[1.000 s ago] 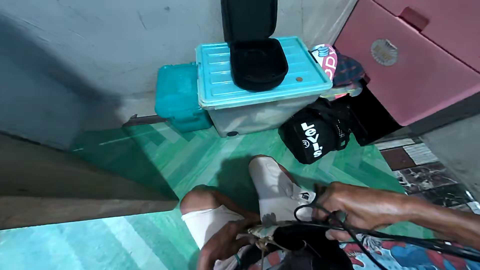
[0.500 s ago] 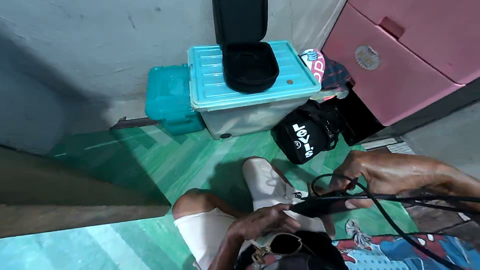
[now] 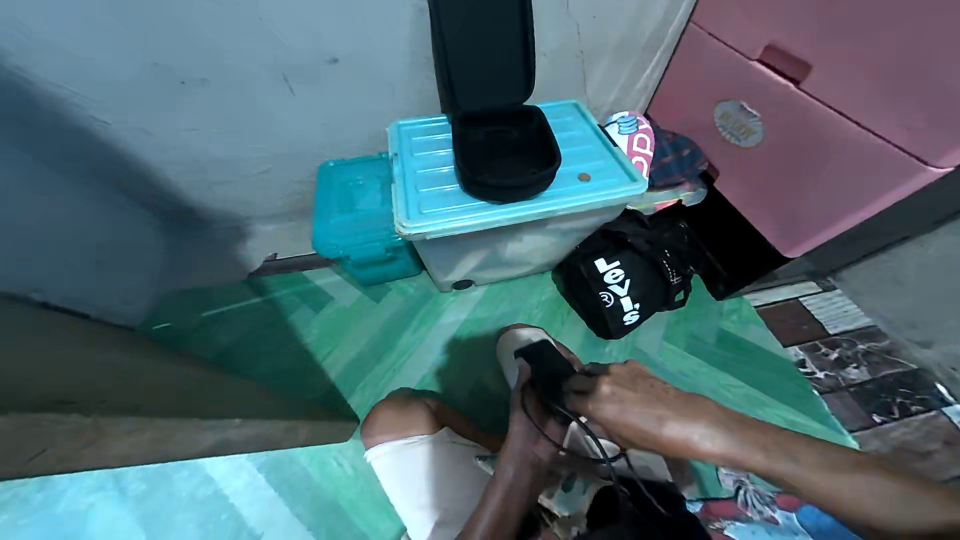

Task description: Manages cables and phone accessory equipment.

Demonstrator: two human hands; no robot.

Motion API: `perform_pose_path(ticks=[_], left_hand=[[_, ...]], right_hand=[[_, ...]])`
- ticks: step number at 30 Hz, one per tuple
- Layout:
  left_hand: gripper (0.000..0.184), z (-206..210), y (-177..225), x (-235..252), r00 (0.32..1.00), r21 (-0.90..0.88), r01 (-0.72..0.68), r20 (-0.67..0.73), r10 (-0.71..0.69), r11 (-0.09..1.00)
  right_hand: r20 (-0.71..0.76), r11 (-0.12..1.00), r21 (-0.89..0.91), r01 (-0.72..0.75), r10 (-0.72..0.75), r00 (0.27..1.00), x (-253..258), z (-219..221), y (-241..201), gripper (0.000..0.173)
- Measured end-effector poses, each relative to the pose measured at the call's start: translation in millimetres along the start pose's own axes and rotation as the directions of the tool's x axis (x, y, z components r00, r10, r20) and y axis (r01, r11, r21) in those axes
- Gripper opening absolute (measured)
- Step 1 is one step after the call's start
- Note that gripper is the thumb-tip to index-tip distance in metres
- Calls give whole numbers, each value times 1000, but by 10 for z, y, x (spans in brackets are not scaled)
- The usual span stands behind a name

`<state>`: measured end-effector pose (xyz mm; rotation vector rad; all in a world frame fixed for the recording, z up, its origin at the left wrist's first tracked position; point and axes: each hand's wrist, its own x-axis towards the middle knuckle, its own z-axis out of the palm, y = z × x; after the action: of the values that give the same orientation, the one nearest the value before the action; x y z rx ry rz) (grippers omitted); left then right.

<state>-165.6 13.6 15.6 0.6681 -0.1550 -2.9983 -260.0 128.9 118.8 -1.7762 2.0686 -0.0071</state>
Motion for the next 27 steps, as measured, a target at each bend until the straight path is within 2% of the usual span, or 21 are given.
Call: perform_pose_path(ticks=[2, 4, 6, 8, 11, 13, 17, 20, 22, 25, 27], left_hand=[[58, -14, 133, 18, 995, 57, -96, -19, 98, 994], [61, 11, 297, 37, 984, 140, -167, -37, 174, 976], [65, -14, 467, 58, 974, 188, -217, -23, 225, 958], [66, -40, 624, 85, 961, 192, -273, 17, 275, 943], [62, -109, 833, 108, 938, 200, -346, 62, 341, 917], [61, -211, 953, 117, 935, 212, -353, 123, 333, 911], [68, -259, 1046, 76, 954, 284, -283, -12, 298, 916], [70, -302, 1066, 47, 950, 318, -266, -72, 303, 910], [72, -330, 1111, 16, 943, 274, -292, -76, 323, 916], [73, -302, 1199, -14, 905, 160, -412, -47, 424, 897], [72, -282, 1292, -57, 869, 111, -486, -42, 493, 867]], right_hand=[[-121, 995, 96, 34, -22, 992, 69, -29, 135, 23], [-246, 990, 140, 11, 24, 969, 123, -186, 239, 28], [-413, 997, 79, 18, 17, 911, 182, -336, 346, 30], [-489, 998, 14, 56, -42, 871, 250, -540, 428, 30], [-470, 986, -90, 141, -167, 867, 408, -873, 429, 29], [-448, 969, -167, 180, -238, 862, 546, -1069, 389, 28], [-370, 943, -228, 242, -313, 875, 836, -1368, 301, 27], [-329, 960, -166, 228, -271, 905, 1017, -1393, 203, 27], [-268, 973, -92, 210, -228, 936, 1101, -1248, 113, 26], [-188, 975, 65, 215, -199, 962, 1252, -941, 113, 22], [-186, 964, 203, 169, -132, 974, 1391, -684, 184, 26]])
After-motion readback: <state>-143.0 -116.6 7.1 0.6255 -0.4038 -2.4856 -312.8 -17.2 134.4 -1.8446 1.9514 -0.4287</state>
